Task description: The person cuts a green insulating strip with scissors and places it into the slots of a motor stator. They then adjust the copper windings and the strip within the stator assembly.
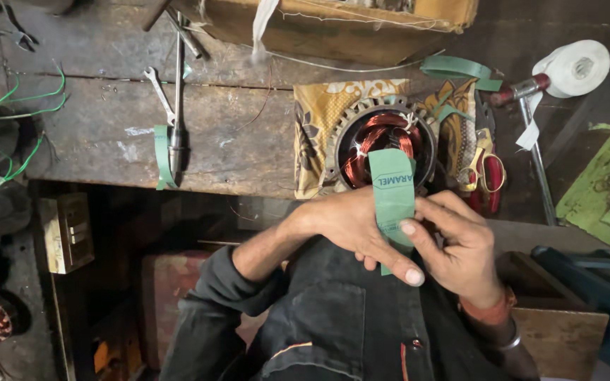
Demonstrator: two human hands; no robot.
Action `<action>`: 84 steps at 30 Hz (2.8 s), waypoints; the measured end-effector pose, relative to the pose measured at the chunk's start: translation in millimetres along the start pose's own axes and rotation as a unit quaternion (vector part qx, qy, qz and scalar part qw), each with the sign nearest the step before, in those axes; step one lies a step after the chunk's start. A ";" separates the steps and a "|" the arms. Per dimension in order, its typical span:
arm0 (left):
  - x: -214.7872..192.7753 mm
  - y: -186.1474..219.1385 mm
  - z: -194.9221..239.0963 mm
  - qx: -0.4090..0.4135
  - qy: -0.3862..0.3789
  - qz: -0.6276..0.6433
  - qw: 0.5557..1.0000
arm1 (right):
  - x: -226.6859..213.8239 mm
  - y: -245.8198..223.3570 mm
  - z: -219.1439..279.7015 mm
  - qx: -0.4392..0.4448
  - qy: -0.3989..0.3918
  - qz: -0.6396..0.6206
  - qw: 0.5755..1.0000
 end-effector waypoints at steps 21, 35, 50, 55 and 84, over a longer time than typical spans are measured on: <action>22.8 -10.7 -7.7 0.130 0.324 0.266 0.898 | -8.0 17.7 32.2 0.089 0.038 -0.195 0.976; 30.1 -13.6 3.0 0.081 0.182 0.146 0.969 | -29.6 12.1 -19.5 0.075 0.120 -0.111 0.984; 25.0 -9.8 12.2 0.055 0.145 0.131 0.979 | -38.8 23.8 -15.5 0.033 0.137 -0.099 0.985; 24.1 -4.6 15.0 0.039 0.147 0.078 0.985 | -36.9 19.0 -17.0 0.042 0.129 -0.129 0.982; 13.5 -7.3 -5.8 0.117 0.353 0.183 0.910 | -45.3 48.4 11.0 -0.012 0.354 -0.207 0.912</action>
Point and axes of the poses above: each hand's wrist, its own z-axis away from the middle knuckle, its own x-axis out of the palm, y = z × x, the point moved 5 cm from there along -z, towards the middle knuckle, and after that the axes turned 12 degrees about y, right-handed, at the moved point
